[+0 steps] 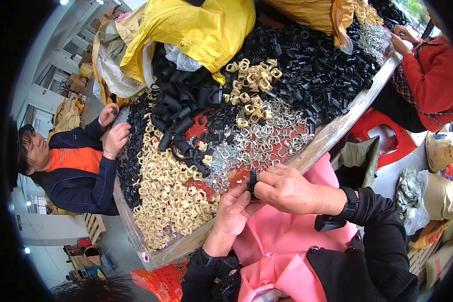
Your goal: The person assembles components by hand, picking up a black plastic housing, inserting a small metal clip, and then fitting a beige plastic clip into the assembly. This process is repeated for each set of parts, with the finished assemblies placed back onto the table.
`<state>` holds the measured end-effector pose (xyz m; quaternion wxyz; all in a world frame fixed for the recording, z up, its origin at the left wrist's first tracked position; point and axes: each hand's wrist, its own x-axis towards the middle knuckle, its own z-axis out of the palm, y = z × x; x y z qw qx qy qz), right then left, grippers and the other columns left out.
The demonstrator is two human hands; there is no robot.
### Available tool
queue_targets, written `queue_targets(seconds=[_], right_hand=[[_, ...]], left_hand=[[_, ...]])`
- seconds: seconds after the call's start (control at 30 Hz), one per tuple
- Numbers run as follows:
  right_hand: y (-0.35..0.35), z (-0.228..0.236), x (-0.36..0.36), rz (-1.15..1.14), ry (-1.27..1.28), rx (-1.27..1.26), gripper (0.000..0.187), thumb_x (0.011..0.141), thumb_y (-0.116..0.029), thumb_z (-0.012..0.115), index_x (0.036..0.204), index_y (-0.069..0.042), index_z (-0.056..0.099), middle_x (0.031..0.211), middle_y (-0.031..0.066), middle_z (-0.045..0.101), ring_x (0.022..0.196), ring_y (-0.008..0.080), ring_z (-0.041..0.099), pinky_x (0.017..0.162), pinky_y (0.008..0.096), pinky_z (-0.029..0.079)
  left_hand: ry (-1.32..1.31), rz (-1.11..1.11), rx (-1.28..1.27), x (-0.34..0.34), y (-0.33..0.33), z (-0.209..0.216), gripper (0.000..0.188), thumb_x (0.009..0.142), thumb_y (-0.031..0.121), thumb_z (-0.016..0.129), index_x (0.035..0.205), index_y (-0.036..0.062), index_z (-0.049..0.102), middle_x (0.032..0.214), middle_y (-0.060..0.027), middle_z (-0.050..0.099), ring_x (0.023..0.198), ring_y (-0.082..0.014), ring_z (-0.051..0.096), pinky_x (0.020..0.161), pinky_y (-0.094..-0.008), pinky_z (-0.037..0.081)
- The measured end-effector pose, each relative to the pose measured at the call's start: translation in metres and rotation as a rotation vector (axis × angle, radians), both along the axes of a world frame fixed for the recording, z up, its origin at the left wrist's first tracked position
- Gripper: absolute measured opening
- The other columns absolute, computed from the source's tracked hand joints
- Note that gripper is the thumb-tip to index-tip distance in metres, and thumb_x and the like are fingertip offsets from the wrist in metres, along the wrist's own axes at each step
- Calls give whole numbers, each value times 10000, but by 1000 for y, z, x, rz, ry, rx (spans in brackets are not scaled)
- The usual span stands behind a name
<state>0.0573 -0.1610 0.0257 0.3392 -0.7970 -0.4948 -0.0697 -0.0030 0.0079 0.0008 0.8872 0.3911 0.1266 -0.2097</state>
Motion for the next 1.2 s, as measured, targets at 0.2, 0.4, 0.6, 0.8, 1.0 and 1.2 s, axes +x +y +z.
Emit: queue_targets(seconds=[0.2, 0.4, 0.6, 0.8, 1.0, 1.2], right_hand=[[2, 1, 8, -103, 884, 135, 220, 710, -161, 632, 691, -52, 442, 610, 50, 442, 536, 170, 455, 499, 272, 379], [-13, -14, 58, -44, 631, 50, 234, 715, -192, 641, 846, -48, 511, 654, 75, 503, 555, 218, 492, 507, 305, 406], [-7, -38, 117, -397, -216, -102, 213, 684, -177, 632, 822, -46, 538, 664, 94, 492, 586, 269, 515, 521, 333, 422], [-15, -30, 93, -309, 144, 9, 187, 702, -166, 611, 814, -45, 523, 641, 57, 506, 549, 199, 515, 512, 301, 411], [2, -9, 38, -101, 1098, 279, 103, 751, -119, 580, 771, -32, 529, 658, -7, 525, 585, 44, 451, 520, 207, 374], [1, -7, 20, 38, 1109, 430, 93, 788, -107, 573, 774, -18, 548, 686, -16, 543, 609, 39, 465, 548, 195, 387]], left_hand=[[-29, -72, 27, 2, 10, -4, 303, 834, 130, 519, 1094, -21, 485, 944, -96, 583, 816, -169, 592, 722, -239, 492], [-35, -49, 36, 0, 15, 1, 295, 836, 128, 512, 1084, -29, 484, 957, -131, 582, 805, -188, 597, 690, -229, 498], [-24, 54, -16, 0, 13, -8, 255, 839, 120, 505, 1050, -22, 500, 975, -152, 579, 813, -210, 598, 681, -244, 499], [-43, 182, 27, 4, 17, -6, 228, 841, 113, 499, 1028, -17, 505, 978, -151, 577, 833, -226, 595, 687, -257, 497], [-118, 180, -58, 7, 4, -3, 247, 840, 96, 499, 1070, 7, 499, 977, -100, 579, 838, -191, 587, 694, -238, 485], [-124, 175, -85, 1, 1, -1, 232, 838, 88, 496, 1059, 15, 495, 967, -109, 580, 845, -213, 593, 699, -259, 499]])
